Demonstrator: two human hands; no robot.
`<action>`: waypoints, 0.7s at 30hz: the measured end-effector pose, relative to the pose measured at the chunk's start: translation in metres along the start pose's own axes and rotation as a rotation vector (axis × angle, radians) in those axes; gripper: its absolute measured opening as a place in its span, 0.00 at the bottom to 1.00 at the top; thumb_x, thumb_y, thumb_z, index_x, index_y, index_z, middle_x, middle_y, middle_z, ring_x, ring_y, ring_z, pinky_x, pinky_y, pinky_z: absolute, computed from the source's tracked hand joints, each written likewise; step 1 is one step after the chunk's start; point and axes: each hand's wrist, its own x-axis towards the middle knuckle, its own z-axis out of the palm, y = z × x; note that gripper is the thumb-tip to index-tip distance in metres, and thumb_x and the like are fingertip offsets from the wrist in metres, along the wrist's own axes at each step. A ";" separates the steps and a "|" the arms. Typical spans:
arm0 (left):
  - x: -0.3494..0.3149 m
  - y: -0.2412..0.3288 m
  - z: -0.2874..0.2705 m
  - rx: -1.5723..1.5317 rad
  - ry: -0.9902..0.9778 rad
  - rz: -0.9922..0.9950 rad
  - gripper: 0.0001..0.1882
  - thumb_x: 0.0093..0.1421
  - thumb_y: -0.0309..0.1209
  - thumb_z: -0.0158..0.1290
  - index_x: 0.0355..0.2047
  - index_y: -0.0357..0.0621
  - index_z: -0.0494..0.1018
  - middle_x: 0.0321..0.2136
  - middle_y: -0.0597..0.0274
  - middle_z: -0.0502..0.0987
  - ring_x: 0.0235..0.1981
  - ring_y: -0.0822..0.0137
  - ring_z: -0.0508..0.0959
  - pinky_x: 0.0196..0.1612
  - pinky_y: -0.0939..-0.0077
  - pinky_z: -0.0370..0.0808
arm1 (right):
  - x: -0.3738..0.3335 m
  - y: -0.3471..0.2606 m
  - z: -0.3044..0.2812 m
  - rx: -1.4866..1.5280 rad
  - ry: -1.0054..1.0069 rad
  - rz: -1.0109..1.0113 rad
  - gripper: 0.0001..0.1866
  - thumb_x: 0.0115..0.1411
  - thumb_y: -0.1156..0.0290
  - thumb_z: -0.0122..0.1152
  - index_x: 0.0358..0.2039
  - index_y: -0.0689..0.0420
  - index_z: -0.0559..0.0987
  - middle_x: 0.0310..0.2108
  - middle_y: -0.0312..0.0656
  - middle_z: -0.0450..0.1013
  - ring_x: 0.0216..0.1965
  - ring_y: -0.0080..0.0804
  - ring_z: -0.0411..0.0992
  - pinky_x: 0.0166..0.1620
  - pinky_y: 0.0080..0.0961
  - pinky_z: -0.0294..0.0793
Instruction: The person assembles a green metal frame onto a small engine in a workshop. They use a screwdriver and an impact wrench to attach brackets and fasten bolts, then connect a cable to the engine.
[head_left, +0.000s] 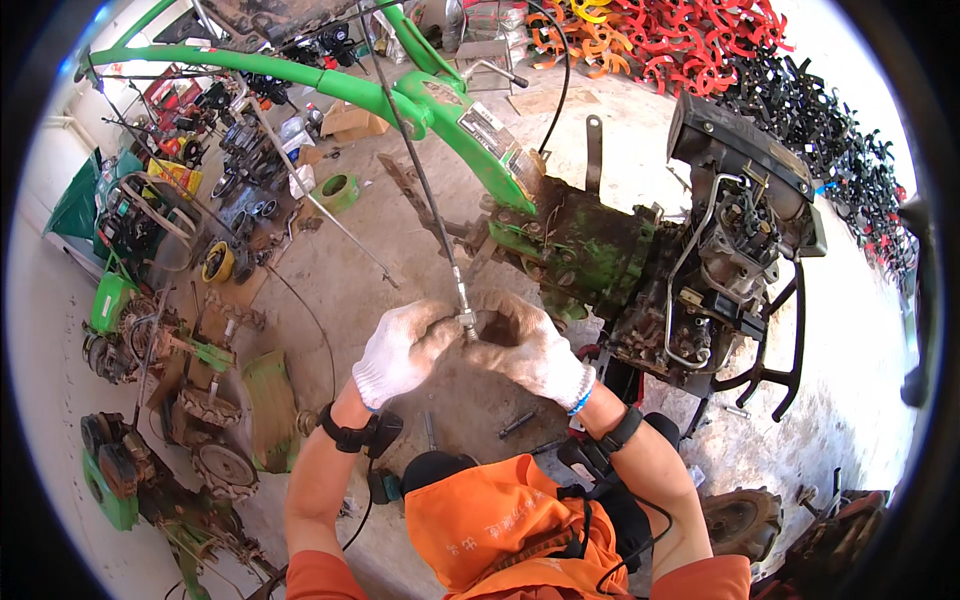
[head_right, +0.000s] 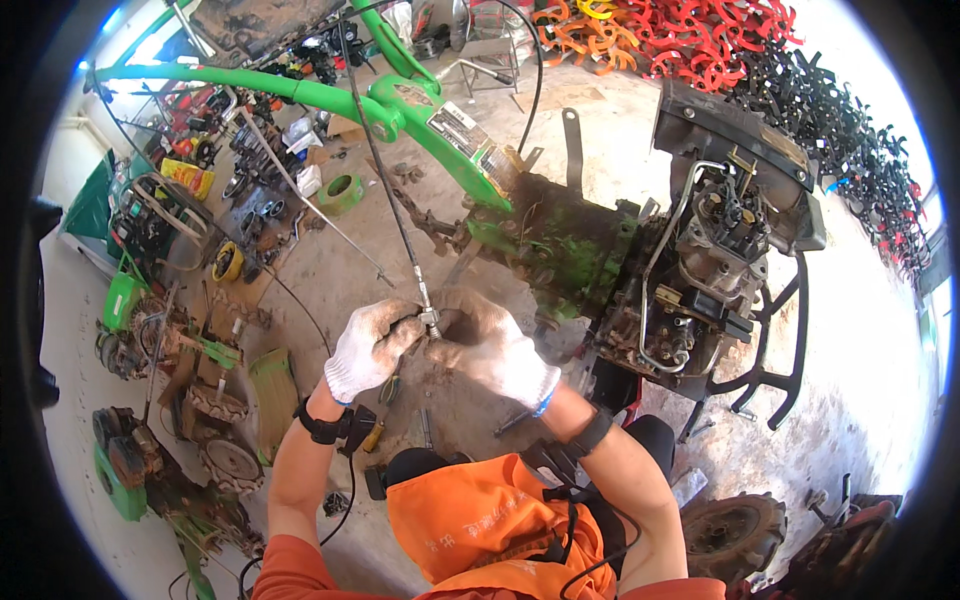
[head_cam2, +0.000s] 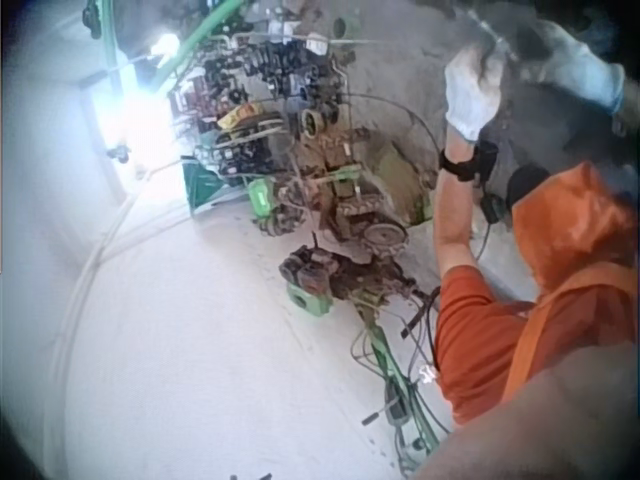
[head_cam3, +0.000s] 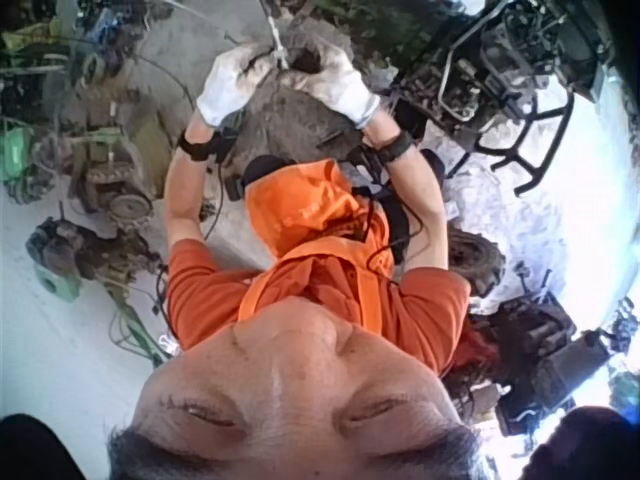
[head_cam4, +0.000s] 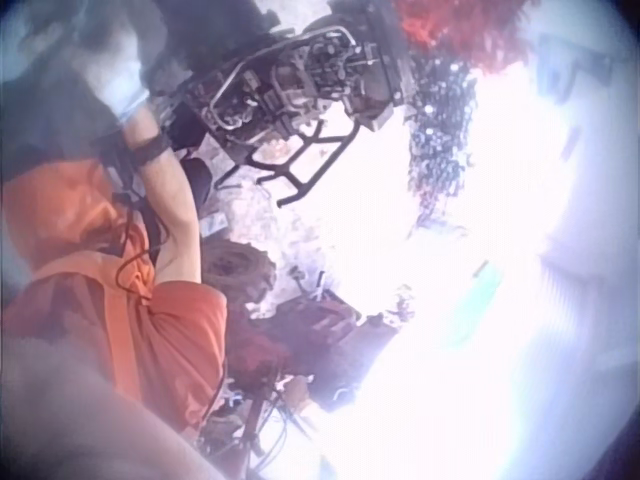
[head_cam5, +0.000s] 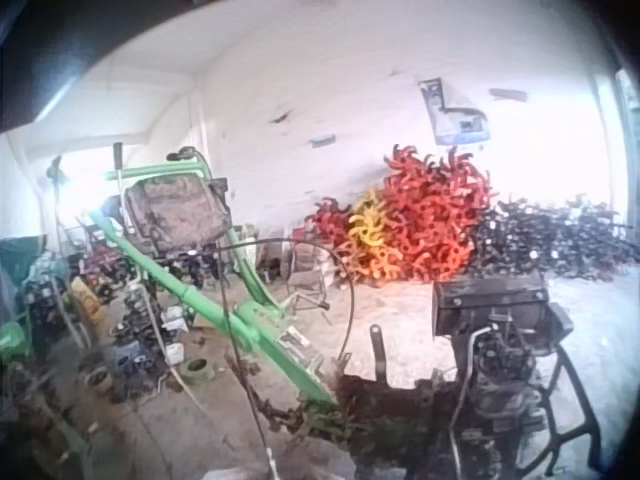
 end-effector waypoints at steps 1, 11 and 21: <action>0.001 0.002 0.000 0.020 -0.020 -0.016 0.12 0.70 0.32 0.60 0.47 0.35 0.82 0.36 0.43 0.83 0.38 0.40 0.84 0.42 0.56 0.80 | -0.003 0.000 -0.003 0.008 -0.016 0.022 0.24 0.67 0.86 0.66 0.63 0.63 0.75 0.50 0.39 0.79 0.50 0.27 0.77 0.52 0.28 0.80; 0.013 0.006 0.002 0.045 0.035 0.117 0.17 0.71 0.37 0.61 0.51 0.34 0.82 0.40 0.50 0.85 0.37 0.57 0.84 0.44 0.63 0.81 | -0.019 0.011 -0.024 0.026 -0.053 0.035 0.22 0.72 0.79 0.64 0.63 0.67 0.71 0.53 0.50 0.80 0.48 0.34 0.82 0.50 0.33 0.84; 0.075 0.044 -0.008 -0.242 0.132 -0.120 0.21 0.73 0.43 0.59 0.45 0.31 0.78 0.31 0.51 0.81 0.35 0.62 0.80 0.42 0.59 0.78 | 0.003 -0.017 -0.010 0.007 0.157 0.018 0.20 0.77 0.67 0.63 0.64 0.60 0.74 0.41 0.34 0.78 0.39 0.23 0.78 0.42 0.24 0.79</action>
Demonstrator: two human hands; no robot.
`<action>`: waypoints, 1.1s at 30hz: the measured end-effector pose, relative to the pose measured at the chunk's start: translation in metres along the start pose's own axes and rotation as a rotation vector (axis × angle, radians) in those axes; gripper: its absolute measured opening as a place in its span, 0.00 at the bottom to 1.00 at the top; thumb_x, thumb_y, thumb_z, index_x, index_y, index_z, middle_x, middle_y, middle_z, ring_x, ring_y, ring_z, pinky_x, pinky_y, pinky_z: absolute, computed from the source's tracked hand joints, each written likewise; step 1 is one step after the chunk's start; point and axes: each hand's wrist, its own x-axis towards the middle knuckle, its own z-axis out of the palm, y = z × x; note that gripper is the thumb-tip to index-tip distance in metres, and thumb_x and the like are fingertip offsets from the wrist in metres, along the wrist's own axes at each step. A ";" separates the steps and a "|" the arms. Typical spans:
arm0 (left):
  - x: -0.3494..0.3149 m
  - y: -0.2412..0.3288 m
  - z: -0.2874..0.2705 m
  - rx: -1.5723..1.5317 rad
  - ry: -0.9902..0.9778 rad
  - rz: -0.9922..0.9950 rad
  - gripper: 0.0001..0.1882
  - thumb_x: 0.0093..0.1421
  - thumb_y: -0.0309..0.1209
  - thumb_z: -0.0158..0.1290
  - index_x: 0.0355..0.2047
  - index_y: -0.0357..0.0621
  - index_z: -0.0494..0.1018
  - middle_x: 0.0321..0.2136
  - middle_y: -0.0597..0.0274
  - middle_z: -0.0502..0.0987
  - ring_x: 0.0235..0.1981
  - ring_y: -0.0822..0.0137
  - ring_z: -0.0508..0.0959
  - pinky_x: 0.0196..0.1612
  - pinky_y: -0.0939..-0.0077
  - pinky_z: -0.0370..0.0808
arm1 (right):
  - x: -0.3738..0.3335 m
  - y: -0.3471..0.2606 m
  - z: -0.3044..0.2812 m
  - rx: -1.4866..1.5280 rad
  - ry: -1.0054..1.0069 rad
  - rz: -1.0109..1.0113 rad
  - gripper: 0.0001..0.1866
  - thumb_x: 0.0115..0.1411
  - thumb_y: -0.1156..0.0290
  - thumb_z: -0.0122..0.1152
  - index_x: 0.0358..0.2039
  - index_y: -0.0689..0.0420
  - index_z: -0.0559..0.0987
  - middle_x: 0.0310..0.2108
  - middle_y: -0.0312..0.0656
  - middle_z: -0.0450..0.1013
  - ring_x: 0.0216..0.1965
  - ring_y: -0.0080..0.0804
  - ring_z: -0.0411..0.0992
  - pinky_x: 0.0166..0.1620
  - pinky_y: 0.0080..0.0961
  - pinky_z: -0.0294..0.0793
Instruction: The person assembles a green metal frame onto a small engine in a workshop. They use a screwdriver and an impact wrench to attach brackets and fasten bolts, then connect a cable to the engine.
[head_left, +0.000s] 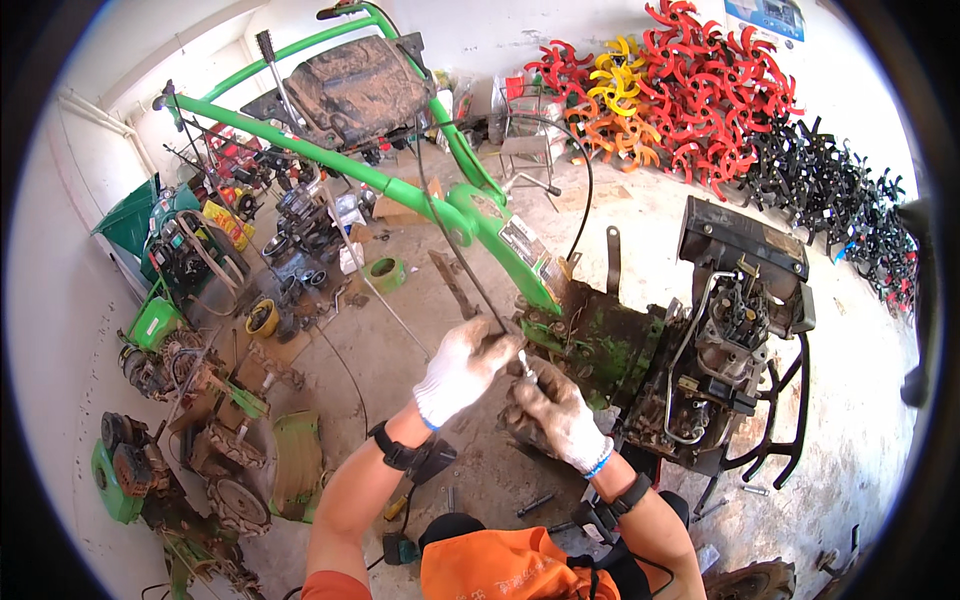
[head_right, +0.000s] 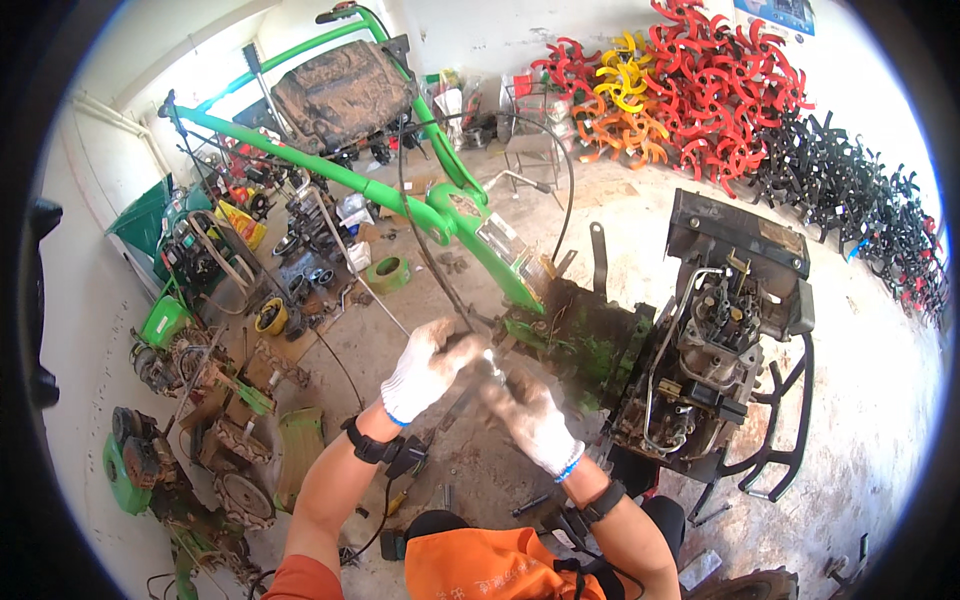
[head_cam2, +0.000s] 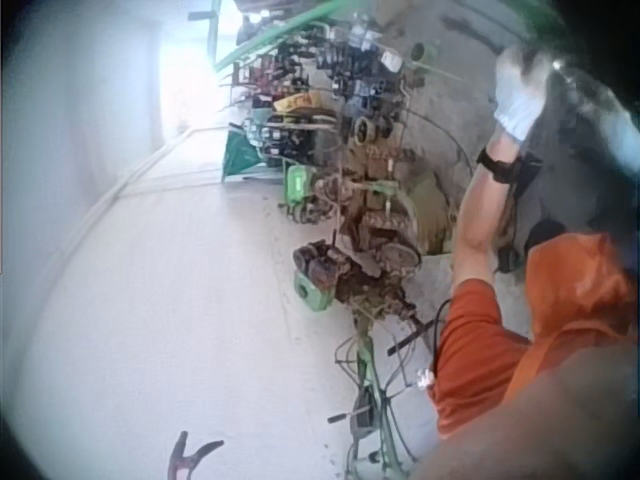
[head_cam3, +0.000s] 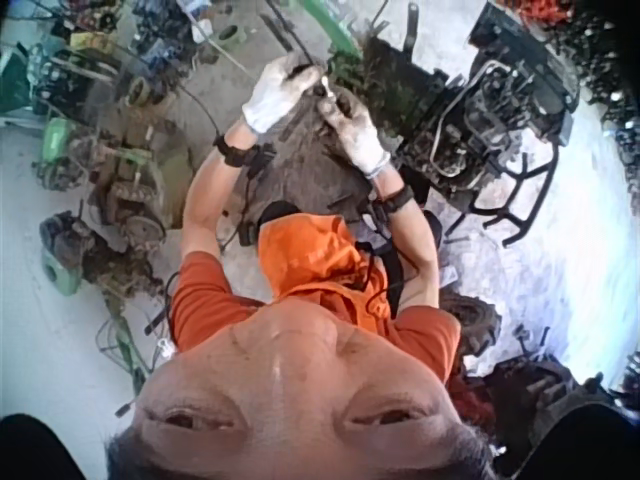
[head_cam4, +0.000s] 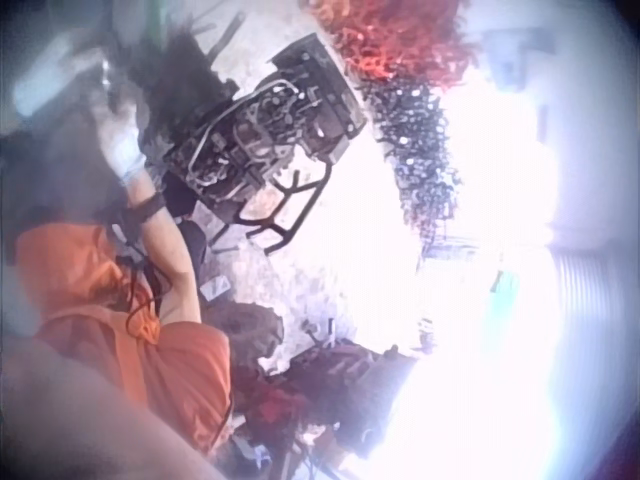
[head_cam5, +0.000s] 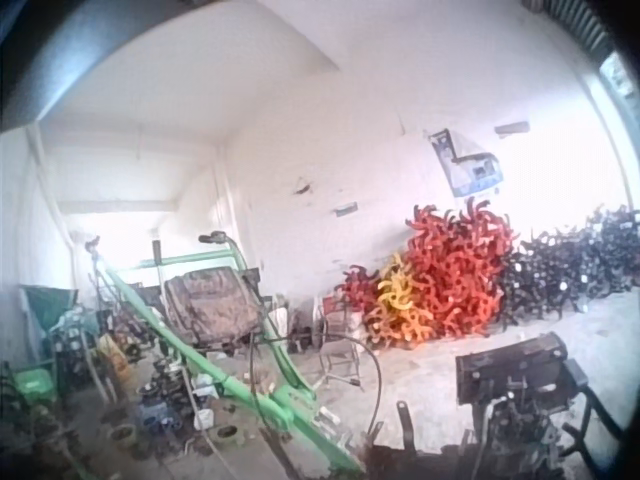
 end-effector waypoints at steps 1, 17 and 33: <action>0.012 0.004 0.001 0.051 0.024 0.039 0.21 0.72 0.43 0.59 0.43 0.31 0.78 0.31 0.48 0.81 0.35 0.61 0.80 0.42 0.59 0.77 | 0.007 -0.004 0.002 -0.015 0.044 0.004 0.22 0.80 0.61 0.59 0.66 0.61 0.73 0.39 0.34 0.78 0.36 0.23 0.78 0.40 0.23 0.78; 0.036 -0.060 0.000 -0.039 -0.106 -0.107 0.19 0.76 0.37 0.55 0.56 0.32 0.80 0.43 0.56 0.85 0.40 0.68 0.82 0.46 0.70 0.80 | -0.004 -0.046 -0.037 -0.613 0.203 -0.052 0.29 0.71 0.65 0.65 0.68 0.66 0.72 0.48 0.45 0.78 0.47 0.27 0.76 0.51 0.30 0.79; -0.408 -0.389 0.087 0.643 -0.286 -0.860 0.36 0.52 0.50 0.69 0.56 0.41 0.79 0.55 0.35 0.81 0.56 0.36 0.81 0.61 0.44 0.78 | 0.018 0.015 -0.070 -0.923 0.205 -0.011 0.34 0.68 0.64 0.68 0.71 0.59 0.69 0.51 0.58 0.81 0.52 0.40 0.81 0.53 0.38 0.83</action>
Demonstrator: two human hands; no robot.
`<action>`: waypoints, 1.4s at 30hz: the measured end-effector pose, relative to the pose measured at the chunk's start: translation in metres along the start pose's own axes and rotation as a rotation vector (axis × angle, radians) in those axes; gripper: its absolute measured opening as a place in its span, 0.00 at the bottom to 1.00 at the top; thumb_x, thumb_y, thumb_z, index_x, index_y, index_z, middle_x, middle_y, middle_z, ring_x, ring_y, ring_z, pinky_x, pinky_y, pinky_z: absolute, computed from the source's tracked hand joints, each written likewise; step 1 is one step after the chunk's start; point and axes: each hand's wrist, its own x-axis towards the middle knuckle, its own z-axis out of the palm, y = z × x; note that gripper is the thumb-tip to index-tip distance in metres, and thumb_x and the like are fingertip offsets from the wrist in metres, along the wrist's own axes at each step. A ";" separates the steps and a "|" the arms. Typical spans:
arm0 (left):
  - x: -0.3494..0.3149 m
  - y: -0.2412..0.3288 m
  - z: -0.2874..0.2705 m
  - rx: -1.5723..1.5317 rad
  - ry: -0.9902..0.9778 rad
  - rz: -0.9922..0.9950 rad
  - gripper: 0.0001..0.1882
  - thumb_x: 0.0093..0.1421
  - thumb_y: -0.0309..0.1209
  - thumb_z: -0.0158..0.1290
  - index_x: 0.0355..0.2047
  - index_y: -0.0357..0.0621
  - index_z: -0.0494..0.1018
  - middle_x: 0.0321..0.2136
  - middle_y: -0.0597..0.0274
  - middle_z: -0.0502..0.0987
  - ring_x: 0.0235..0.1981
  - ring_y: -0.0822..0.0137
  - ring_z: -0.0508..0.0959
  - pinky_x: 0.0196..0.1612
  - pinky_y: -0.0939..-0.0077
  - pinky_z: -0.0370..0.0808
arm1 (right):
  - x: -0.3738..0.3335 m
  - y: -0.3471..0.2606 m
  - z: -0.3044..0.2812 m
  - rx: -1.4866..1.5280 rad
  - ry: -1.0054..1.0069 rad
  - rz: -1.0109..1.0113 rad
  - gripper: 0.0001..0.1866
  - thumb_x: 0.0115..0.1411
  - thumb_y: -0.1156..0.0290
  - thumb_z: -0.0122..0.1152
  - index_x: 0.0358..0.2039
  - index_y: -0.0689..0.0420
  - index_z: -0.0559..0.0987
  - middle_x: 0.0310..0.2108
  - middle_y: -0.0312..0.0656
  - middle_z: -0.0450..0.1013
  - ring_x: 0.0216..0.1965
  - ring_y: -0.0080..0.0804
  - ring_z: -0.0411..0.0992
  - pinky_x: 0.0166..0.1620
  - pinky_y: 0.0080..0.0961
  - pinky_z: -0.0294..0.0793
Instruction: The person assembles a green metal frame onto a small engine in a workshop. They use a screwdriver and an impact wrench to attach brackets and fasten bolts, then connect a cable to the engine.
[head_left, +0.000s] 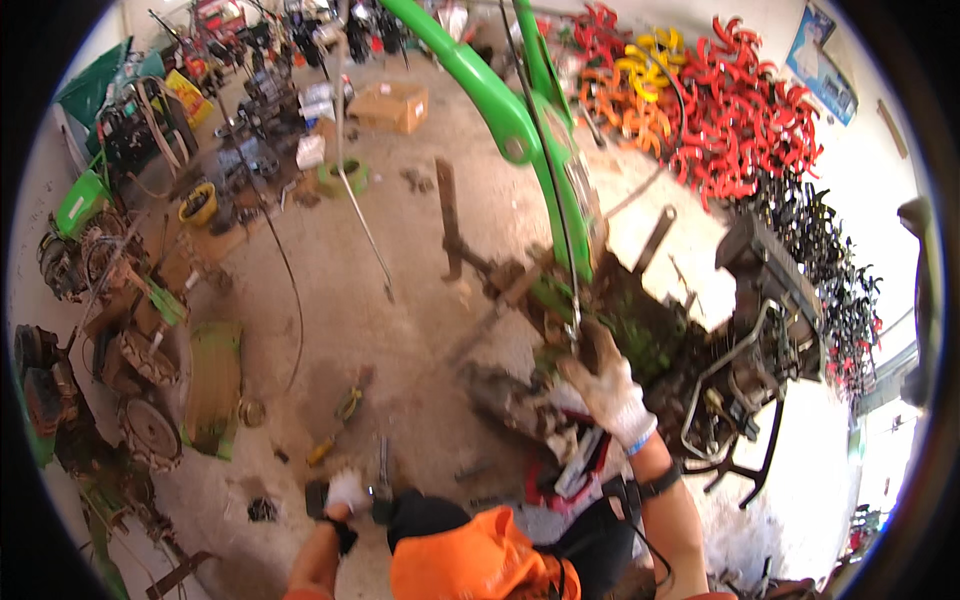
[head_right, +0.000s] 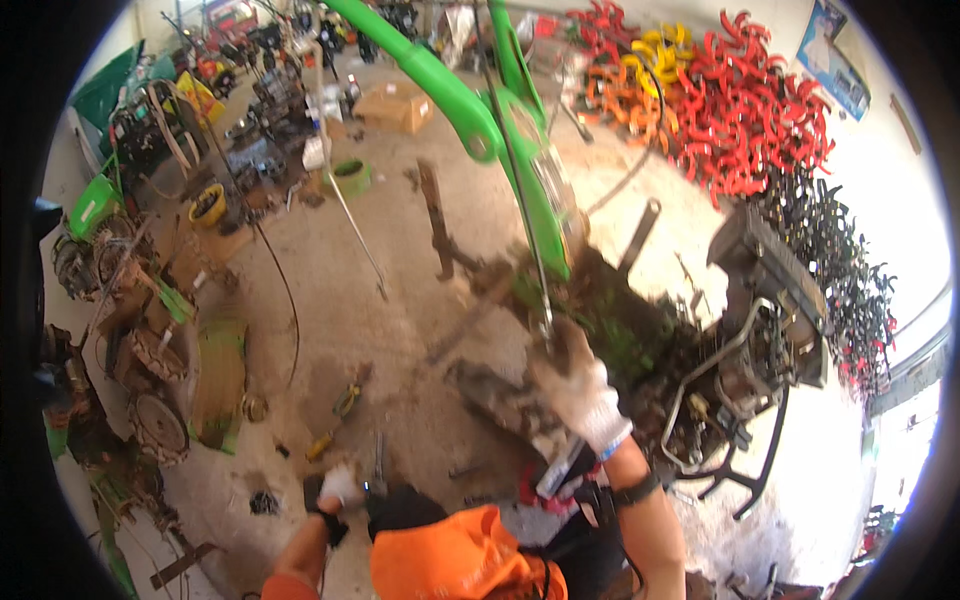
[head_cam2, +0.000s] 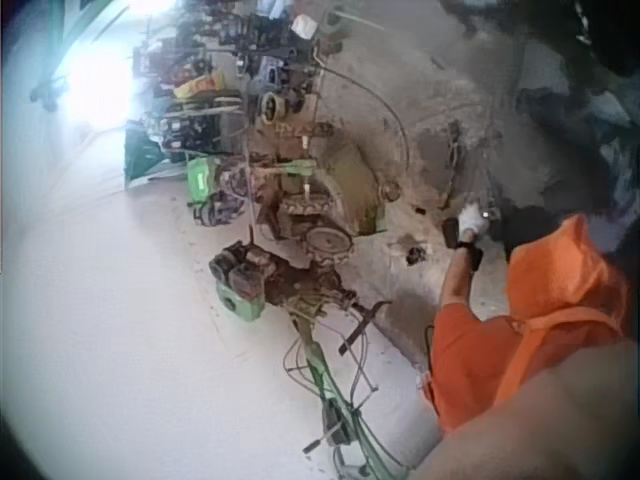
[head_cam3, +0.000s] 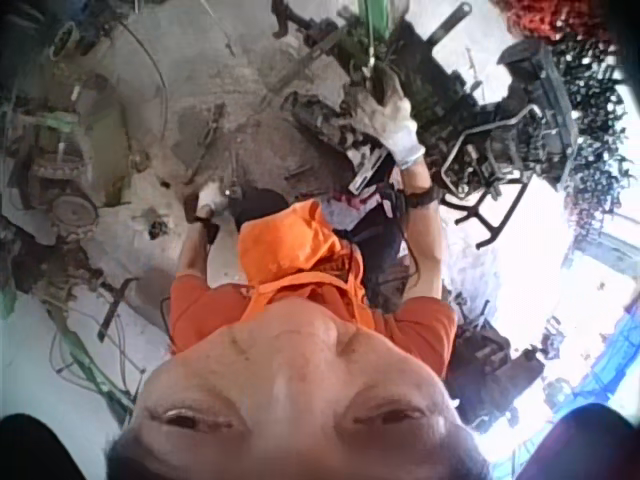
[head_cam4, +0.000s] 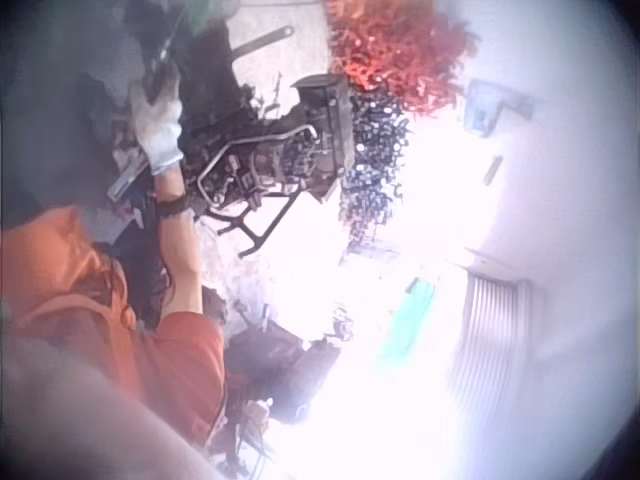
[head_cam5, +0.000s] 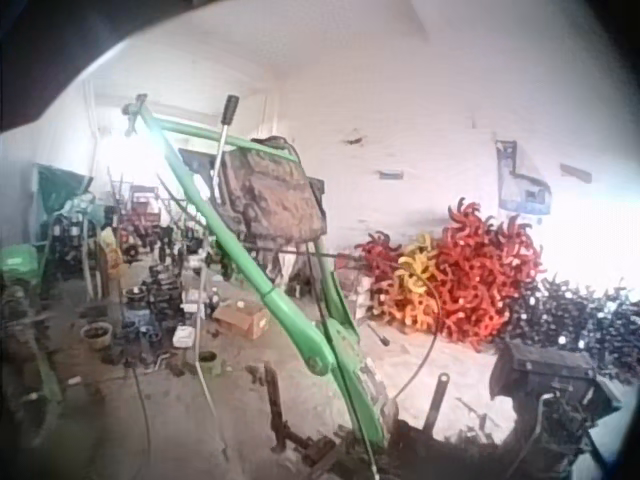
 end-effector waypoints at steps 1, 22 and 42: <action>-0.004 -0.009 0.026 0.128 -0.184 -0.022 0.39 0.51 0.48 0.68 0.61 0.42 0.77 0.61 0.36 0.78 0.63 0.37 0.77 0.67 0.38 0.72 | 0.001 0.001 0.000 -0.177 0.033 -0.179 0.34 0.68 0.64 0.69 0.71 0.59 0.69 0.53 0.58 0.80 0.53 0.41 0.81 0.55 0.38 0.82; 0.014 -0.032 0.072 0.042 -0.345 -0.005 0.43 0.54 0.46 0.67 0.68 0.45 0.68 0.57 0.35 0.77 0.59 0.33 0.80 0.61 0.43 0.79 | 0.090 -0.198 -0.102 -1.047 0.361 -0.386 0.17 0.68 0.67 0.61 0.53 0.62 0.77 0.35 0.60 0.81 0.41 0.63 0.82 0.46 0.55 0.81; -0.142 0.062 -0.228 -0.646 -0.266 -0.241 0.25 0.53 0.30 0.70 0.51 0.44 0.78 0.38 0.55 0.84 0.40 0.54 0.85 0.42 0.58 0.83 | 0.250 -0.181 -0.191 -0.847 0.028 0.077 0.15 0.71 0.60 0.63 0.52 0.53 0.83 0.39 0.57 0.84 0.42 0.62 0.82 0.44 0.55 0.80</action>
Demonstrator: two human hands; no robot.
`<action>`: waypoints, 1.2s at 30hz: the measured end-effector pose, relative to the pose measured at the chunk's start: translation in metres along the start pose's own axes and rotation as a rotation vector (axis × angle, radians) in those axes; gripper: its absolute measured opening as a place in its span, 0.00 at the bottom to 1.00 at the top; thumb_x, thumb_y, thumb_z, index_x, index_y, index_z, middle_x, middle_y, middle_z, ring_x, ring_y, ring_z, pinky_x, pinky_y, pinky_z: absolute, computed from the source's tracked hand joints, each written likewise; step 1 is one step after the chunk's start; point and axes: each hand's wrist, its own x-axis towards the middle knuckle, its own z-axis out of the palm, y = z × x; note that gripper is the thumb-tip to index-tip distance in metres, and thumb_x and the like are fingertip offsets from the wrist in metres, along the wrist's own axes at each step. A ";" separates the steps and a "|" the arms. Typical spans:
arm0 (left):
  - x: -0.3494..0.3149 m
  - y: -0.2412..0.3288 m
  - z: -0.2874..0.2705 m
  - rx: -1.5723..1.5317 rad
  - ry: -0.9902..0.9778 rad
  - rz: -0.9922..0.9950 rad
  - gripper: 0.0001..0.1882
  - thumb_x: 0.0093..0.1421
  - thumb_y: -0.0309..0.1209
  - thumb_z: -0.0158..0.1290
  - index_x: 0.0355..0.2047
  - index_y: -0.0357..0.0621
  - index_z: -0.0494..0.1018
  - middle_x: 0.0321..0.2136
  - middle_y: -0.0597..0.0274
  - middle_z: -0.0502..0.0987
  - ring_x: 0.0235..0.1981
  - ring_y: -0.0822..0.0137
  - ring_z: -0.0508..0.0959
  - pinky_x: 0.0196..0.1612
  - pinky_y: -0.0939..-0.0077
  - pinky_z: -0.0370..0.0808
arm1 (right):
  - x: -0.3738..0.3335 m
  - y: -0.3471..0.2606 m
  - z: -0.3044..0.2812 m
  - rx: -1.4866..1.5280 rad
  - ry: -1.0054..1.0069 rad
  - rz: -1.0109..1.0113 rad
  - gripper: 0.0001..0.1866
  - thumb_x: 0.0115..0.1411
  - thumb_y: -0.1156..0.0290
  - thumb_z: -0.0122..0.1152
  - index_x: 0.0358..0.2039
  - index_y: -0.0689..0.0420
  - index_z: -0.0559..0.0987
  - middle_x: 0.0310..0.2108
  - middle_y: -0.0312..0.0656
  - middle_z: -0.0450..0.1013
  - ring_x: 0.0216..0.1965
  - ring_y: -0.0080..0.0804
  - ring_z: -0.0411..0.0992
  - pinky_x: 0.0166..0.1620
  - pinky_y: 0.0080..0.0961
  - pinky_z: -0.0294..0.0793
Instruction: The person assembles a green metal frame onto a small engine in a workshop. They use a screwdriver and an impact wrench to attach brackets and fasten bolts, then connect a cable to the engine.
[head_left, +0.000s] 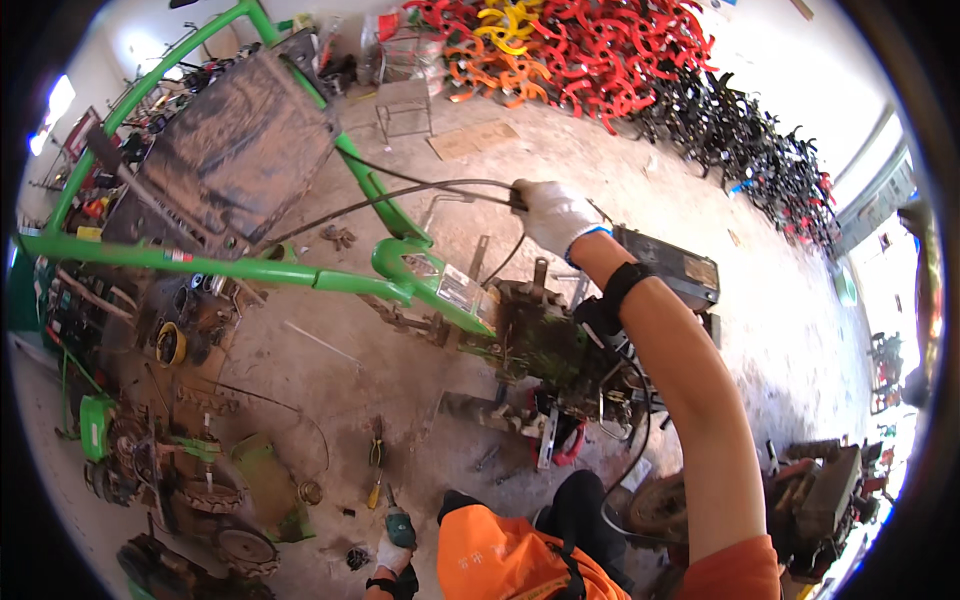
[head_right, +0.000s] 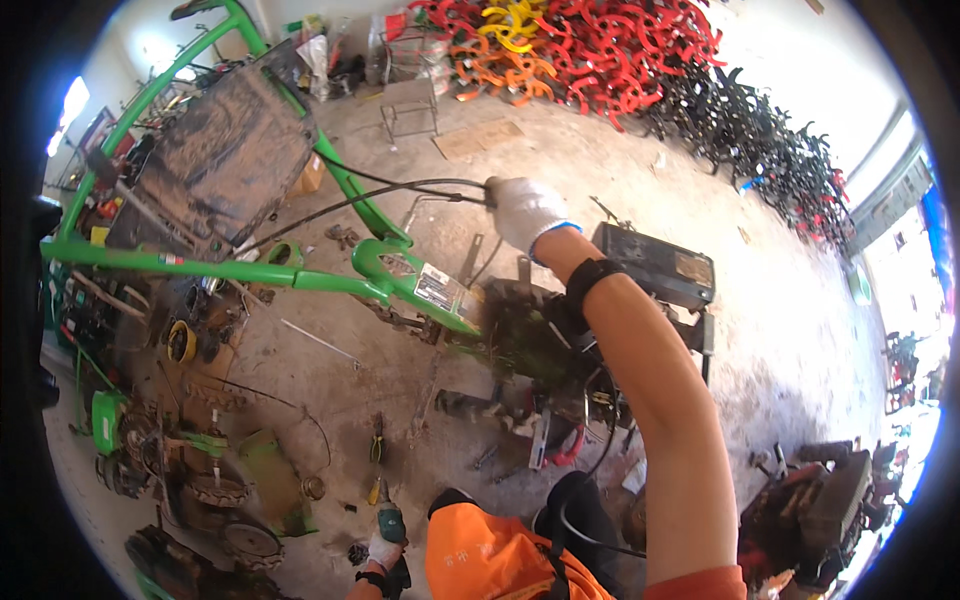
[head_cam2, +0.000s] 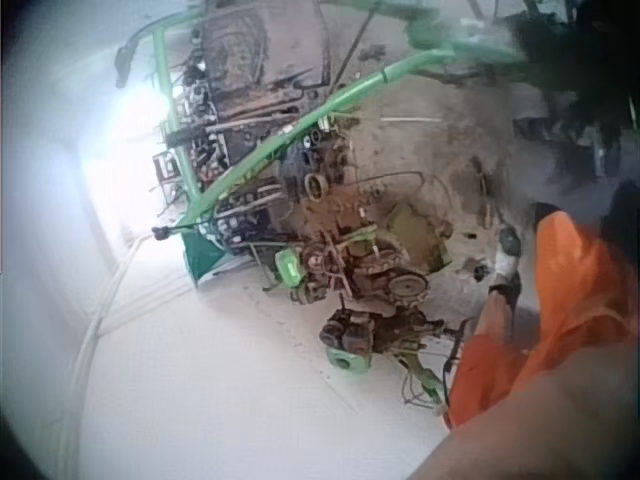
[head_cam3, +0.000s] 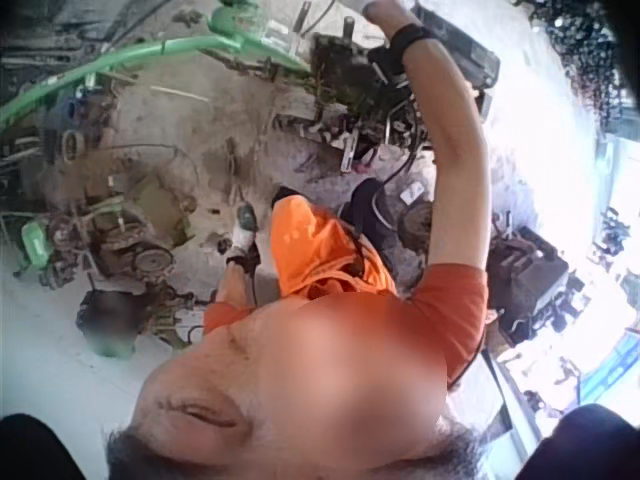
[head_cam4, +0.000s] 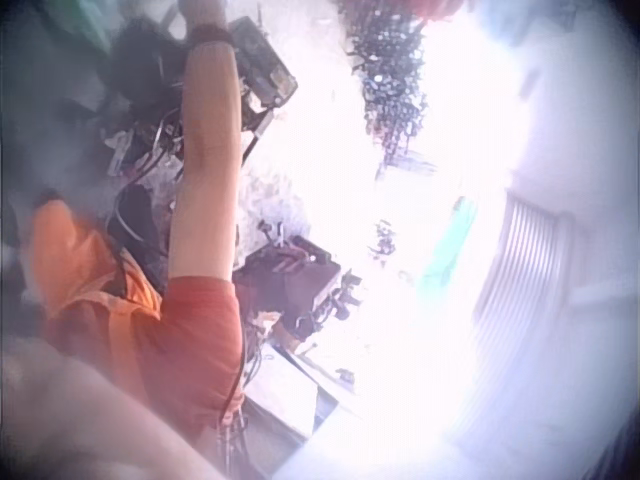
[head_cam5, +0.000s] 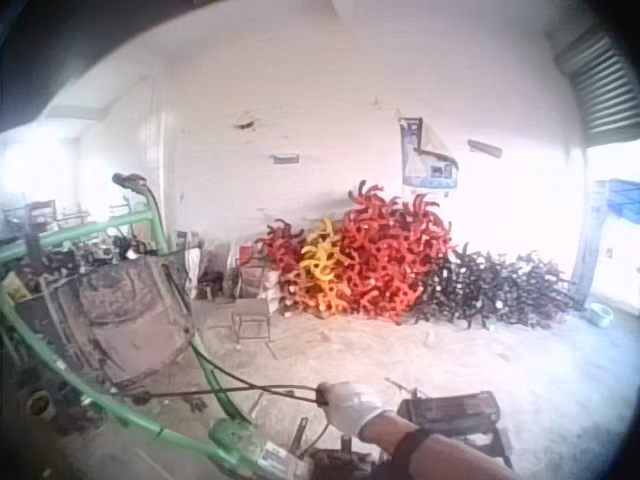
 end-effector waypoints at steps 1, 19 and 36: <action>-0.012 0.008 -0.010 -0.018 -0.003 0.013 0.23 0.51 0.31 0.72 0.47 0.43 0.80 0.37 0.51 0.85 0.43 0.50 0.86 0.44 0.55 0.83 | -0.002 -0.003 -0.011 0.023 -0.073 0.027 0.16 0.71 0.60 0.63 0.54 0.52 0.83 0.39 0.57 0.84 0.42 0.62 0.82 0.45 0.55 0.80; -0.165 0.116 -0.136 0.523 -0.261 -0.385 0.26 0.57 0.41 0.73 0.50 0.36 0.81 0.41 0.47 0.87 0.50 0.47 0.86 0.54 0.53 0.82 | -0.137 0.023 -0.028 0.341 -0.338 0.110 0.18 0.73 0.58 0.57 0.50 0.59 0.83 0.43 0.58 0.83 0.45 0.62 0.82 0.48 0.52 0.81; -0.282 0.130 -0.079 -0.012 0.034 -0.330 0.18 0.56 0.31 0.69 0.43 0.36 0.79 0.32 0.56 0.79 0.31 0.57 0.76 0.35 0.49 0.70 | -0.204 0.033 0.008 0.415 -0.316 0.079 0.13 0.70 0.62 0.59 0.49 0.53 0.83 0.40 0.53 0.83 0.46 0.55 0.82 0.48 0.53 0.81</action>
